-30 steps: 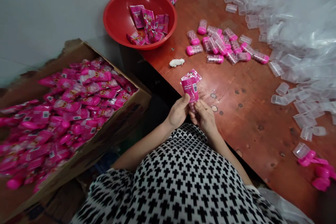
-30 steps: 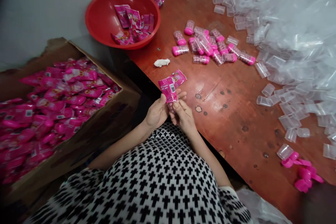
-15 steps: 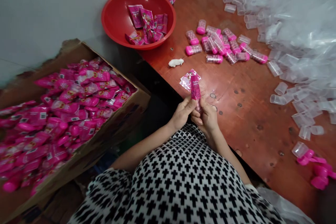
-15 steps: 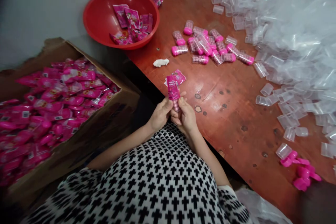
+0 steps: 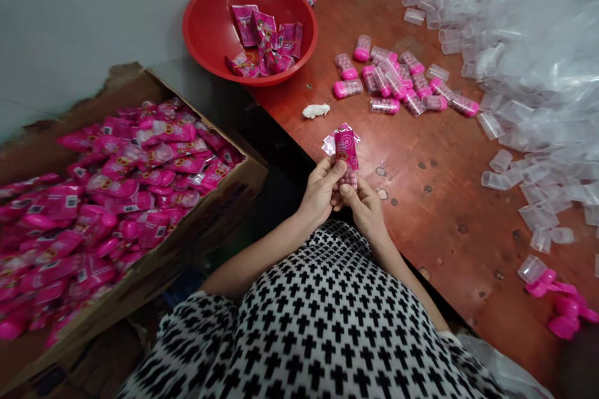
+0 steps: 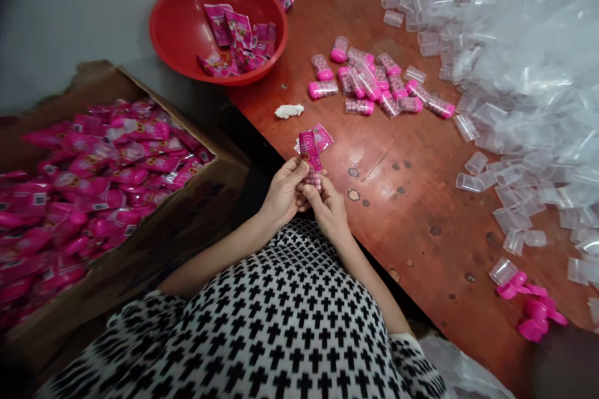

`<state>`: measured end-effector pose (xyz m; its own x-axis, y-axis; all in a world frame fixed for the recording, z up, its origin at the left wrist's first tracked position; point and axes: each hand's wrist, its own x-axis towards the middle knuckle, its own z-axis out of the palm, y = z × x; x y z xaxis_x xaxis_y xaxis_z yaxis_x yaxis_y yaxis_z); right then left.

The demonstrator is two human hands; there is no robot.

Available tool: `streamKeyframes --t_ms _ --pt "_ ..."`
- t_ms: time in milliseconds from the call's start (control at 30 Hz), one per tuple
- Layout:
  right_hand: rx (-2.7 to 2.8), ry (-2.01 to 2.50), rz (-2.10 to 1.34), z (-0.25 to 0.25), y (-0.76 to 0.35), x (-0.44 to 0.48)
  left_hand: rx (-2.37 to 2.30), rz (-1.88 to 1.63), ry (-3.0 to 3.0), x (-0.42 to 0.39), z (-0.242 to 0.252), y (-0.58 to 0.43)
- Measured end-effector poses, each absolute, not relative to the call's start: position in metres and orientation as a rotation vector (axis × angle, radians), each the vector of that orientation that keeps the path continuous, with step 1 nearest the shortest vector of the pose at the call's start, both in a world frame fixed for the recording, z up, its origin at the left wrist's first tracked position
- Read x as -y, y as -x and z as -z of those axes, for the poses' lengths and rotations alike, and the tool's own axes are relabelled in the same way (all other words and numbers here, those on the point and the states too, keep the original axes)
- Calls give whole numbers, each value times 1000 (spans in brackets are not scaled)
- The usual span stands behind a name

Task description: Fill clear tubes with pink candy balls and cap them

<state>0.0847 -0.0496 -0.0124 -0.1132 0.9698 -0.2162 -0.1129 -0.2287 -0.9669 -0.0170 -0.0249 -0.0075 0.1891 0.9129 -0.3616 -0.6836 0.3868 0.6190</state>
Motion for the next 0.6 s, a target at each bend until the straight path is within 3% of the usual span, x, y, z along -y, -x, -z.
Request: streamKeyframes --t_ms 233,433,600 --pt "974 1183 -1629 12 -82 46 -729 -1104 -381 21 9 23" --pt "1079 1310 -1515 14 -85 47 -765 -1090 -478 18 12 22" --pt "814 1130 -1720 14 -84 44 -775 -1103 -478 28 14 16"
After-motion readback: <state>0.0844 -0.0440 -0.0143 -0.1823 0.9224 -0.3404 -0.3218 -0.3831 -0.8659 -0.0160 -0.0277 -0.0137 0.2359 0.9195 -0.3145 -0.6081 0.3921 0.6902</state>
